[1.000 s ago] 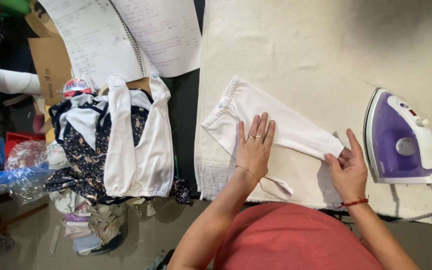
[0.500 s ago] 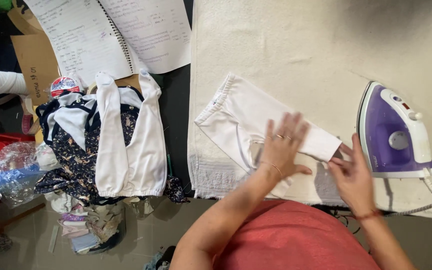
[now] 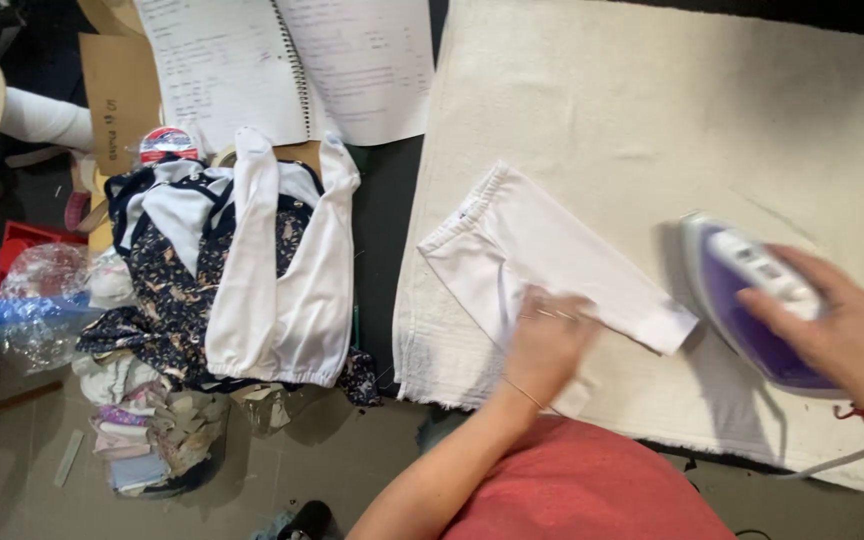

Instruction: Iron and fold baby clothes on a pressing table

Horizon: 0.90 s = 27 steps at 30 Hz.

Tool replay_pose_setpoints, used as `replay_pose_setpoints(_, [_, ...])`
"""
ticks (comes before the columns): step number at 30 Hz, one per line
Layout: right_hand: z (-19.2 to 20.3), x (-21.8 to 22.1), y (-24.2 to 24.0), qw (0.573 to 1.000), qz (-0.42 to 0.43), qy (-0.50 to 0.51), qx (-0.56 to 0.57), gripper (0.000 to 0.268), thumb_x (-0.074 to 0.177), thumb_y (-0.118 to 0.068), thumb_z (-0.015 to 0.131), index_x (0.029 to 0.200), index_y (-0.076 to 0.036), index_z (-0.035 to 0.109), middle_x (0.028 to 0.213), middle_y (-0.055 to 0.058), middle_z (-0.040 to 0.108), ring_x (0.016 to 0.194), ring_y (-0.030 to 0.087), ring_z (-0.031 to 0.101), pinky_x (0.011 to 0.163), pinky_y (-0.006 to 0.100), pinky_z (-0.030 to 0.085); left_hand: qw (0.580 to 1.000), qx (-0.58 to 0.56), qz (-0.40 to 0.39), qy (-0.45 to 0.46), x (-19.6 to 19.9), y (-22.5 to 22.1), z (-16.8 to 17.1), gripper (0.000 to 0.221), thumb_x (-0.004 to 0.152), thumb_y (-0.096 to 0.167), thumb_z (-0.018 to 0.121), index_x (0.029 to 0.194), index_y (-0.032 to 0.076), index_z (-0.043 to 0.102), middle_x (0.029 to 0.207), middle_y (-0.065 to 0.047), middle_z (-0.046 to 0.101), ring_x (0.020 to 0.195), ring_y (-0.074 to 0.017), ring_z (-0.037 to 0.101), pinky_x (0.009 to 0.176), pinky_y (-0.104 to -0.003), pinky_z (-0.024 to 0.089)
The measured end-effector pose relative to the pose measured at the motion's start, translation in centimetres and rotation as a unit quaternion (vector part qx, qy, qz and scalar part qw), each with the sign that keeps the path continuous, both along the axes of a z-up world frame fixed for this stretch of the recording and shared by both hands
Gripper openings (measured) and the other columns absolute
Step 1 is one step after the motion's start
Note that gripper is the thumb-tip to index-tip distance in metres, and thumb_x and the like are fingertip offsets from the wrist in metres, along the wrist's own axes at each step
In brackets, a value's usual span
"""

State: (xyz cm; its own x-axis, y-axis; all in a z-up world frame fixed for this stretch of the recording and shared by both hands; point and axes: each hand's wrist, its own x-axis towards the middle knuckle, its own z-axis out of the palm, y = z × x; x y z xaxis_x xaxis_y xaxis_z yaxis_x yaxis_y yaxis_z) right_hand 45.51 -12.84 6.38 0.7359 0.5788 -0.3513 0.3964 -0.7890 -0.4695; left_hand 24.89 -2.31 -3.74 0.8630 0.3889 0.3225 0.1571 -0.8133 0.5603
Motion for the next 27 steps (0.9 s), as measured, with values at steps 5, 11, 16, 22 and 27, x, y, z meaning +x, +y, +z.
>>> replay_pose_setpoints(5, [-0.9,-4.7,7.5,0.940,0.243,-0.023,-0.236,0.054,0.065,-0.055,0.054,0.118,-0.050,0.046,0.096,-0.001,0.066,0.075,0.021,0.065,0.063,0.033,0.050,0.963,-0.011,0.239,0.125,-3.2,2.1,1.8,0.048,0.054,-0.004,0.047,0.099,0.012,0.049,0.122,-0.015,0.038,0.119,-0.0307,0.033,0.098,-0.064,0.013])
replay_pose_setpoints(11, [-2.3,-7.5,12.4,0.937,0.310,-0.022,-0.161,0.054,0.070,-0.054,0.050,0.122,-0.039,0.046,0.081,0.017,0.064,0.074,0.033,0.061,0.063,0.040,0.047,0.932,-0.087,0.303,0.178,-5.3,1.9,-0.2,0.052,0.050,0.015,0.065,0.098,0.013,0.046,0.136,-0.012,0.025,0.129,-0.0272,0.019,0.094,-0.068,0.009])
replay_pose_setpoints(16, [-4.6,-2.8,4.2,0.899,0.336,-0.039,-0.278,0.058,0.062,-0.054,0.057,0.116,-0.057,0.039,0.104,-0.023,0.061,0.076,0.009,0.069,0.065,0.025,0.051,0.944,-0.112,0.270,0.152,-6.2,3.6,0.6,0.054,0.055,0.021,0.058,0.106,0.013,0.043,0.137,-0.011,0.023,0.130,-0.0270,0.016,0.094,-0.067,0.003])
replay_pose_setpoints(22, [-4.4,-3.9,4.1,0.908,0.307,-0.086,-0.270,0.057,0.061,-0.054,0.059,0.115,-0.058,0.042,0.089,-0.021,0.065,0.055,0.014,0.062,0.062,0.027,0.049,0.946,-0.129,0.263,0.143,-6.6,3.8,0.0,0.054,0.054,0.021,0.058,0.106,0.013,0.044,0.139,-0.011,0.021,0.131,-0.0261,0.015,0.096,-0.065,0.002])
replay_pose_setpoints(27, [-3.1,-8.7,11.1,0.940,0.292,-0.027,-0.173,0.052,0.068,-0.047,0.058,0.119,-0.042,0.047,0.081,0.003,0.064,0.070,0.028,0.061,0.061,0.036,0.044,0.945,-0.134,0.266,0.139,-6.4,3.5,-0.3,0.053,0.053,0.021,0.059,0.103,0.014,0.044,0.138,-0.010,0.024,0.130,-0.0265,0.018,0.097,-0.065,0.004])
